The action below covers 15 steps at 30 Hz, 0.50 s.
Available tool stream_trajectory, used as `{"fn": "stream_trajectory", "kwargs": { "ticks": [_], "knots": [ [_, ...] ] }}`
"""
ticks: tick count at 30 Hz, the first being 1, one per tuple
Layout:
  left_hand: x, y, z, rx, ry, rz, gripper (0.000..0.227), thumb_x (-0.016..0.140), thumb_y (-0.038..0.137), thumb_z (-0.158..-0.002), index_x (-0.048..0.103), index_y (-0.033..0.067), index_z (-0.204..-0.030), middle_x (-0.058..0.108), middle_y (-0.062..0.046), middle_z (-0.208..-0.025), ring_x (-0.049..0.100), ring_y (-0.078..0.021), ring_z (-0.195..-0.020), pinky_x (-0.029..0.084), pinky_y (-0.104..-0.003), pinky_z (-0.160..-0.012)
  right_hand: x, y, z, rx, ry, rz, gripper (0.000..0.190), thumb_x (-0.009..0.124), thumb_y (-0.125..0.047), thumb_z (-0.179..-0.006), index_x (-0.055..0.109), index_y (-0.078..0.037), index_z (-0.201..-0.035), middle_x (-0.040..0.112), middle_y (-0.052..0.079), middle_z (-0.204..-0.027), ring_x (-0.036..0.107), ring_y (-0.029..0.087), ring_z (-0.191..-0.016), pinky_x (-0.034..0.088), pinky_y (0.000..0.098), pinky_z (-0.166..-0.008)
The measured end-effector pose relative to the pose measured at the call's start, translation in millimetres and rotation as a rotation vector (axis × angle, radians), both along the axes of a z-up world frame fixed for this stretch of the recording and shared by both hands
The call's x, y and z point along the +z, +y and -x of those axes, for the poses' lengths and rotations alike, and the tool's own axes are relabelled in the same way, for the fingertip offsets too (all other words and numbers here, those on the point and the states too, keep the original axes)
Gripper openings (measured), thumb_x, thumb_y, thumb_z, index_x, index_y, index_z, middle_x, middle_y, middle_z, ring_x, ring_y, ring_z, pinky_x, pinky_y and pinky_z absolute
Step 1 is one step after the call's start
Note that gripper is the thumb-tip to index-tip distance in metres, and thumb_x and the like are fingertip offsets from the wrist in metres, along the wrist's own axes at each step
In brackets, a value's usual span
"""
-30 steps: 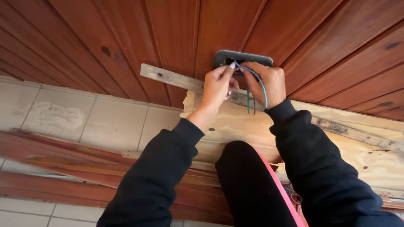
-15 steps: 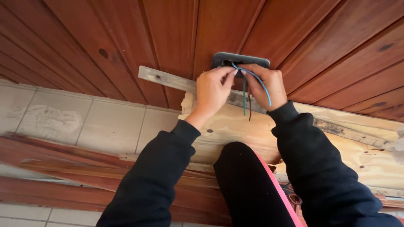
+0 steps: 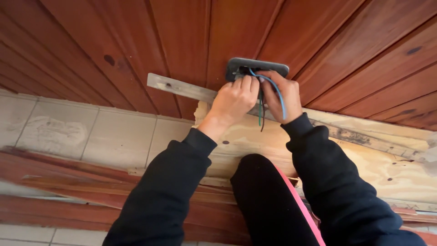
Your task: Insulating and organizing electrical wires inside a junction box
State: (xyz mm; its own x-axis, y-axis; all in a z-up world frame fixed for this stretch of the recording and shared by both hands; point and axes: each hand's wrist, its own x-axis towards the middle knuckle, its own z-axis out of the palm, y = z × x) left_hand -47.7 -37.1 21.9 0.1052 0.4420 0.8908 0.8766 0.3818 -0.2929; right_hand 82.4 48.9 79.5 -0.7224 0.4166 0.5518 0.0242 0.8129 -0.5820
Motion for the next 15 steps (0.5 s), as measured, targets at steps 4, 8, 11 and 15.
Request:
{"fn": "stream_trajectory", "kwargs": {
  "ticks": [4,8,11,15],
  "knots": [
    [4.8,-6.6,-7.1,-0.067,-0.037,0.074,0.012,0.053,0.016,-0.090,0.064,0.0157,-0.095,0.050,0.004,-0.082,0.060,-0.0136,-0.066,0.047,-0.027,-0.050,-4.5,6.4,-2.0,0.046,-0.038,0.034,0.023,0.062,-0.002,-0.101,0.077,-0.008,-0.117,0.069,0.013,-0.063,0.073,0.031,-0.065,0.058,0.0419,-0.064],
    [3.5,-11.9,1.3,-0.097,-0.064,0.082,0.019,0.057,0.017,-0.087,0.066,0.0151,-0.104,0.057,0.001,-0.091,0.062,-0.0131,-0.065,0.050,-0.027,-0.049,0.2,8.1,-2.0,0.102,-0.075,0.020,0.022,0.064,-0.005,-0.097,0.075,-0.010,-0.116,0.070,0.009,-0.064,0.072,0.031,-0.065,0.058,0.0435,-0.065],
    [26.2,-25.0,12.5,-0.073,-0.067,0.096,0.020,0.058,0.014,-0.092,0.068,0.0131,-0.110,0.062,-0.003,-0.103,0.065,-0.0116,-0.063,0.053,-0.026,-0.046,10.9,-0.8,-4.3,0.059,-0.061,-0.033,0.015,0.061,-0.010,-0.107,0.074,-0.004,-0.109,0.070,0.016,-0.070,0.070,0.047,-0.078,0.055,0.0507,-0.065],
    [25.7,-26.4,22.3,-0.075,0.024,0.069,0.026,0.053,0.009,-0.096,0.067,0.0137,-0.117,0.063,-0.003,-0.107,0.063,-0.0093,-0.063,0.053,-0.023,-0.049,1.3,2.1,-1.8,0.055,-0.019,-0.005,0.034,0.058,-0.011,-0.113,0.069,-0.004,-0.082,0.067,0.011,-0.062,0.072,0.037,-0.066,0.055,0.0412,-0.061]
  ]
}}
